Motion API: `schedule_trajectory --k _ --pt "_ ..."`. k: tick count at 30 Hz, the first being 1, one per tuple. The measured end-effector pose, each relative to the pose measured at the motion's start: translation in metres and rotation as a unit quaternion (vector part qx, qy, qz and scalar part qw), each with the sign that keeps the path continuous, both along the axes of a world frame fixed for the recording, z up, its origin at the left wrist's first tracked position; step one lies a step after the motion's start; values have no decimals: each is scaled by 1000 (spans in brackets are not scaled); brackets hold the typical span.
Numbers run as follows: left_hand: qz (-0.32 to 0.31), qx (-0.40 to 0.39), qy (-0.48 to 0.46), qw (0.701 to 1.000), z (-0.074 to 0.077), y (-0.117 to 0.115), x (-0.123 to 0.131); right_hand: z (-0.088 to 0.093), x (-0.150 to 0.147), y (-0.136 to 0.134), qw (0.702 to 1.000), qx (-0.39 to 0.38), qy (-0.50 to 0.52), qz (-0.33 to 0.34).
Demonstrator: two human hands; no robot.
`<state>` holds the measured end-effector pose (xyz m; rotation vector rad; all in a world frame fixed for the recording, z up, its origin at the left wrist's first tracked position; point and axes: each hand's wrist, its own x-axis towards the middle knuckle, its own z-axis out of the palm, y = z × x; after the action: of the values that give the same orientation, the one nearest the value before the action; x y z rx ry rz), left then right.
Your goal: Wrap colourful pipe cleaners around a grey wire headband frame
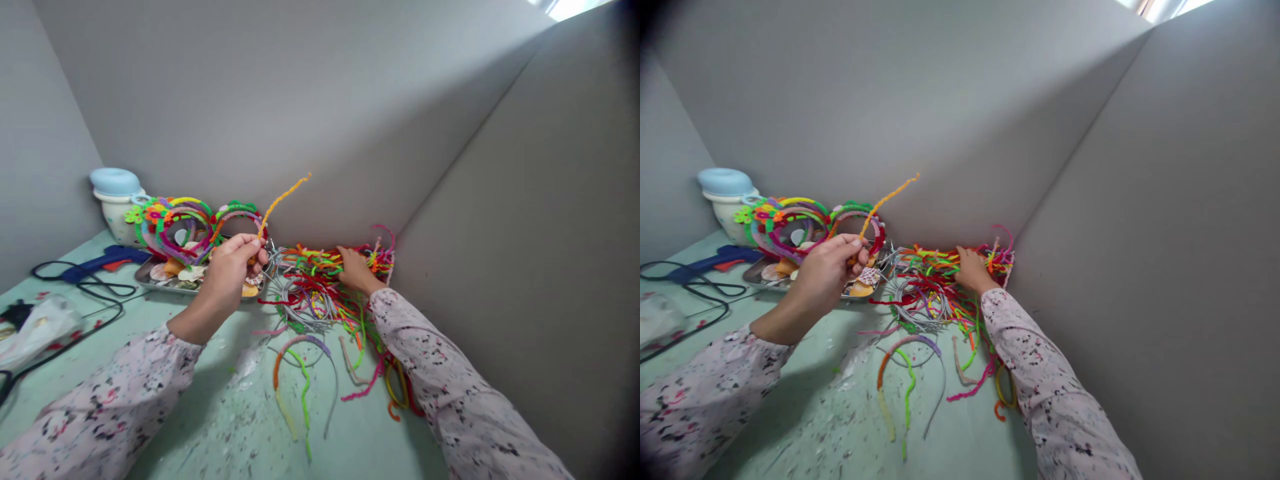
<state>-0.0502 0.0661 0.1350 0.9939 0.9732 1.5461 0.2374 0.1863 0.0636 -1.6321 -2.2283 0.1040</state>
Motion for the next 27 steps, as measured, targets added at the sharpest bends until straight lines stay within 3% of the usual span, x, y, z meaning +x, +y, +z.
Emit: schedule_trajectory --k 4,10,13,16,19,22,25,27 --pt "-6 -1 2 1000 -1 -1 1 3 -15 -13 996 6 -82 20" --pt "-5 -9 11 1000 -4 0 3 28 -13 -36 980 48 -189 36" --pt "-8 -13 13 1000 -5 -1 5 35 -17 -56 979 84 -179 49" --pt "-23 -7 17 1000 -6 -4 9 30 -24 -80 982 121 -125 74" --pt "-49 -13 27 998 -12 -10 19 13 -32 -104 988 133 -7 79" --pt "-100 -29 38 994 -25 -22 37 -7 -40 -129 971 92 214 53" --pt "-177 -63 72 980 -45 -40 58 -19 -47 -156 886 0 464 -2" --pt "-220 -75 116 966 -61 -53 69 -23 -49 -171 835 -57 547 -10"
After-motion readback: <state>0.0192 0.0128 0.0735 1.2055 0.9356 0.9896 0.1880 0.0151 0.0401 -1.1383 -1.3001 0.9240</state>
